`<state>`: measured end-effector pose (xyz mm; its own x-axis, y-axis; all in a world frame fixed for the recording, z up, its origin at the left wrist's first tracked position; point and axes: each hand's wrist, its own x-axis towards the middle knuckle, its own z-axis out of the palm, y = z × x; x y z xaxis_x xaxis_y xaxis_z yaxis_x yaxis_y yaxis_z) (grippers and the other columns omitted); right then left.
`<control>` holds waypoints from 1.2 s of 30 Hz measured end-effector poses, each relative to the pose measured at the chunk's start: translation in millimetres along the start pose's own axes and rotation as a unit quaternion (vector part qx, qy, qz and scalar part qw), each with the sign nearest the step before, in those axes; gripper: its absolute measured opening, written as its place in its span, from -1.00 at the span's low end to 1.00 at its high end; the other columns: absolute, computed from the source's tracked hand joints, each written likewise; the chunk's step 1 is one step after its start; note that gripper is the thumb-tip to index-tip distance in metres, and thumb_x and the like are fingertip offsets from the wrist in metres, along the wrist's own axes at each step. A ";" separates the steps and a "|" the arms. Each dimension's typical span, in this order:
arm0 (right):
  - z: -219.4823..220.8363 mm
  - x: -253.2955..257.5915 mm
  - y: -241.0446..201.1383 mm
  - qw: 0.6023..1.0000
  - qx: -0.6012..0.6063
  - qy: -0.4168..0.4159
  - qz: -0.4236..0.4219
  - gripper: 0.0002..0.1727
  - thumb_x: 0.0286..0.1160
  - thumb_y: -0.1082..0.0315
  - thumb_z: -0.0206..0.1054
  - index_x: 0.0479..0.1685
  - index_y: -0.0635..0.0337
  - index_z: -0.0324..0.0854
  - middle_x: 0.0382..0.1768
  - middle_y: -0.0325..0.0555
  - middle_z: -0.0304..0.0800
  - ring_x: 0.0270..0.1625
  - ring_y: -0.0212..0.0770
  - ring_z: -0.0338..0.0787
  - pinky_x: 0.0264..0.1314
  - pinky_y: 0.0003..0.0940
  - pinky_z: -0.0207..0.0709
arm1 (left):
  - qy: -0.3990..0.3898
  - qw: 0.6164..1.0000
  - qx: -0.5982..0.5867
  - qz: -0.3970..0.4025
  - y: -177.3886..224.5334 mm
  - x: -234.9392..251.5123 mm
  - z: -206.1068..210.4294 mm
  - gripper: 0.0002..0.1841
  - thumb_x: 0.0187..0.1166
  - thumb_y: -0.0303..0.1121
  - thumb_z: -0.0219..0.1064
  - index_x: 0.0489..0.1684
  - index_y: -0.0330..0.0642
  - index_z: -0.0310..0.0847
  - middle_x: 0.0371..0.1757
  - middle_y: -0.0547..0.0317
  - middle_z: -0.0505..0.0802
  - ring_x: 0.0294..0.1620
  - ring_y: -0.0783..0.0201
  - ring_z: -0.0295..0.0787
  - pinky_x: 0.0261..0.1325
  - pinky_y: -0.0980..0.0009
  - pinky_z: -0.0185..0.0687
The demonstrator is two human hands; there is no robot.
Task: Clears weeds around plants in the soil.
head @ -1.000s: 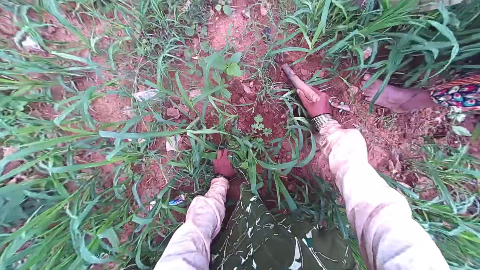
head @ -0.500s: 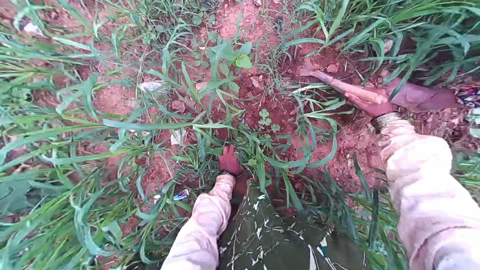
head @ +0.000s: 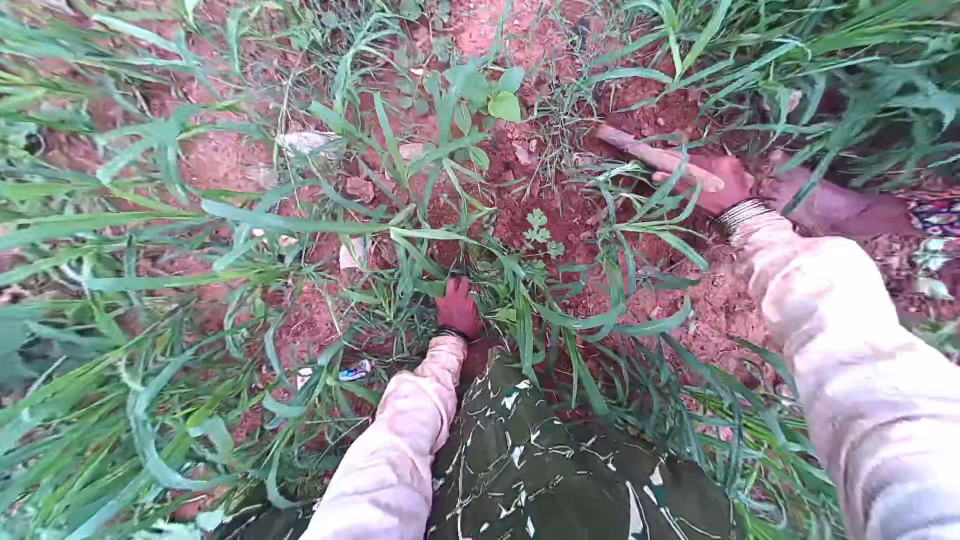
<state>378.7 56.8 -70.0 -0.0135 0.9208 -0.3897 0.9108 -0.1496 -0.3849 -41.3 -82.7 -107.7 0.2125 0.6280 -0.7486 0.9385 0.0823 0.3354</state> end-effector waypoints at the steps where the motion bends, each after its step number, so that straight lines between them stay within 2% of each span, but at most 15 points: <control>1: 13.5 17.5 -24.5 1.000 0.000 -0.021 -0.003 -0.54 0.57 0.20 0.43 0.23 0.45 0.72 0.10 0.55 0.78 0.24 0.53 0.75 0.37 0.49 0.41 | 0.011 1.000 0.000 0.007 -0.9 0.6 1.2 -0.48 0.17 -0.45 0.65 0.14 -0.56 0.74 0.59 -0.47 0.56 0.73 -0.44 0.27 0.52 -0.44 0.18; 3: 21.5 37.7 -45.9 0.999 0.002 -0.041 -0.005 -0.52 0.60 0.13 0.40 0.32 0.32 0.72 0.20 0.46 0.78 0.35 0.45 0.72 0.47 0.45 0.38 | 0.043 0.999 0.001 0.019 -5.9 1.4 2.5 -0.48 0.15 -0.45 0.65 0.11 -0.57 0.75 0.57 -0.49 0.58 0.70 -0.46 0.30 0.49 -0.46 0.21; 6: -15.2 8.0 -10.8 1.000 0.005 -0.010 -0.007 -0.48 0.56 0.10 0.42 0.26 0.40 0.73 0.15 0.51 0.78 0.29 0.53 0.73 0.42 0.51 0.37 | 0.069 0.997 -0.009 0.032 -6.5 -1.4 8.2 -0.48 0.09 -0.47 0.67 0.07 -0.58 0.75 0.51 -0.52 0.62 0.67 -0.49 0.34 0.42 -0.48 0.25; 9: -35.6 -14.5 24.0 0.999 0.026 0.031 -0.016 -0.49 0.55 0.16 0.40 0.08 0.58 0.72 -0.02 0.61 0.78 0.10 0.55 0.78 0.29 0.50 0.45 | 0.072 0.997 -0.011 0.026 -6.0 1.6 6.2 -0.48 0.07 -0.46 0.68 0.07 -0.57 0.76 0.50 -0.48 0.64 0.65 -0.48 0.37 0.43 -0.47 0.27; 11: -11.5 -1.0 -2.8 0.999 0.028 0.016 -0.026 -0.46 0.59 0.08 0.36 0.07 0.54 0.74 -0.03 0.57 0.80 0.10 0.50 0.79 0.28 0.46 0.46 | 0.044 0.999 -0.003 0.011 -2.1 0.2 5.1 -0.46 0.11 -0.47 0.67 0.12 -0.58 0.74 0.54 -0.48 0.60 0.69 -0.47 0.32 0.48 -0.47 0.22; 14: 27.5 43.9 -61.1 0.997 0.016 -0.018 -0.070 -0.46 0.69 0.00 0.26 0.18 0.38 0.79 0.10 0.44 0.84 0.25 0.45 0.79 0.41 0.46 0.43 | 0.036 0.999 0.017 -0.005 -1.8 5.4 2.8 -0.43 0.15 -0.48 0.64 0.19 -0.60 0.70 0.59 -0.48 0.56 0.73 -0.45 0.27 0.49 -0.45 0.22; 16: 18.6 40.9 -75.8 0.997 -0.015 -0.061 -0.034 -0.43 0.66 0.01 0.33 0.30 0.41 0.69 0.26 0.51 0.72 0.41 0.48 0.65 0.52 0.41 0.31 | 0.052 0.999 0.015 -0.004 -2.8 3.8 7.2 -0.39 0.12 -0.49 0.65 0.23 -0.63 0.67 0.58 -0.52 0.55 0.72 -0.48 0.27 0.49 -0.47 0.20; 18: -3.6 17.7 -77.4 0.997 -0.061 -0.057 0.008 -0.37 0.59 -0.07 0.37 0.32 0.36 0.67 0.24 0.51 0.72 0.40 0.49 0.65 0.44 0.42 0.38 | 0.036 0.999 0.020 -0.016 -1.6 1.6 7.5 -0.37 0.18 -0.49 0.63 0.31 -0.62 0.62 0.64 -0.52 0.48 0.75 -0.47 0.21 0.54 -0.46 0.15; 20: -28.7 -21.2 -71.5 0.999 -0.047 -0.002 0.018 -0.42 0.57 -0.05 0.36 0.27 0.30 0.73 0.12 0.50 0.79 0.25 0.55 0.73 0.23 0.55 0.43 | 0.025 0.999 0.033 -0.029 -0.6 5.3 6.0 -0.38 0.24 -0.46 0.60 0.34 -0.60 0.60 0.67 -0.47 0.46 0.78 -0.43 0.17 0.59 -0.42 0.11; 22: -32.6 -70.5 -51.1 0.996 -0.025 0.070 0.041 -0.44 0.58 -0.10 0.31 0.17 0.26 0.79 -0.04 0.42 0.86 0.07 0.51 0.82 0.08 0.57 0.50 | 0.024 0.999 0.036 -0.031 -0.2 4.1 4.9 -0.38 0.25 -0.49 0.59 0.35 -0.61 0.59 0.66 -0.49 0.46 0.78 -0.43 0.17 0.59 -0.42 0.10; 25: -22.7 -153.9 -25.2 0.975 0.026 0.152 0.159 -0.33 0.55 -0.15 0.34 -0.02 0.47 0.76 -0.15 0.51 0.81 -0.02 0.48 0.80 0.08 0.52 0.47 | 0.046 0.998 0.036 -0.015 0.3 2.3 7.0 -0.36 0.21 -0.49 0.61 0.34 -0.65 0.58 0.64 -0.52 0.48 0.76 -0.45 0.20 0.56 -0.43 0.12; 28: 4.9 -213.0 4.9 0.959 0.015 0.162 0.232 -0.23 0.51 -0.23 0.31 0.00 0.52 0.75 -0.10 0.57 0.80 0.04 0.52 0.80 0.17 0.50 0.46 | 0.074 0.996 0.044 -0.007 -2.9 1.9 14.4 -0.36 0.15 -0.47 0.64 0.29 -0.63 0.62 0.60 -0.52 0.53 0.73 -0.46 0.25 0.54 -0.43 0.18; 30: 24.6 -214.7 17.5 0.964 0.027 0.123 0.233 -0.26 0.55 -0.19 0.31 0.01 0.53 0.75 -0.10 0.57 0.81 0.05 0.52 0.80 0.19 0.51 0.46 | 0.093 0.995 0.033 -0.009 -1.7 2.4 14.8 -0.37 0.14 -0.48 0.65 0.25 -0.64 0.63 0.58 -0.52 0.54 0.72 -0.46 0.28 0.53 -0.44 0.19; 33: 62.6 -177.6 22.5 0.970 0.104 0.119 0.187 -0.40 0.56 -0.03 0.37 -0.01 0.51 0.77 -0.13 0.45 0.84 -0.01 0.30 0.86 0.20 0.30 0.56 | 0.115 0.993 0.021 -0.003 -3.2 1.7 19.7 -0.39 0.13 -0.50 0.63 0.24 -0.66 0.63 0.54 -0.55 0.57 0.69 -0.48 0.30 0.50 -0.46 0.20; 36: 67.4 -161.8 32.3 0.970 0.122 0.123 0.170 -0.43 0.56 0.01 0.39 0.04 0.51 0.77 -0.08 0.47 0.84 0.05 0.36 0.85 0.26 0.36 0.52 | 0.135 0.990 0.026 0.005 -4.8 4.2 21.1 -0.37 0.13 -0.51 0.64 0.25 -0.68 0.62 0.51 -0.58 0.58 0.67 -0.49 0.34 0.51 -0.45 0.20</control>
<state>382.5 -121.3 -75.7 0.3964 0.8575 -0.3280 0.7208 -0.5119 -0.4673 -39.3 -96.8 -124.5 0.1486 0.8135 -0.5622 0.9507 0.0389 0.3076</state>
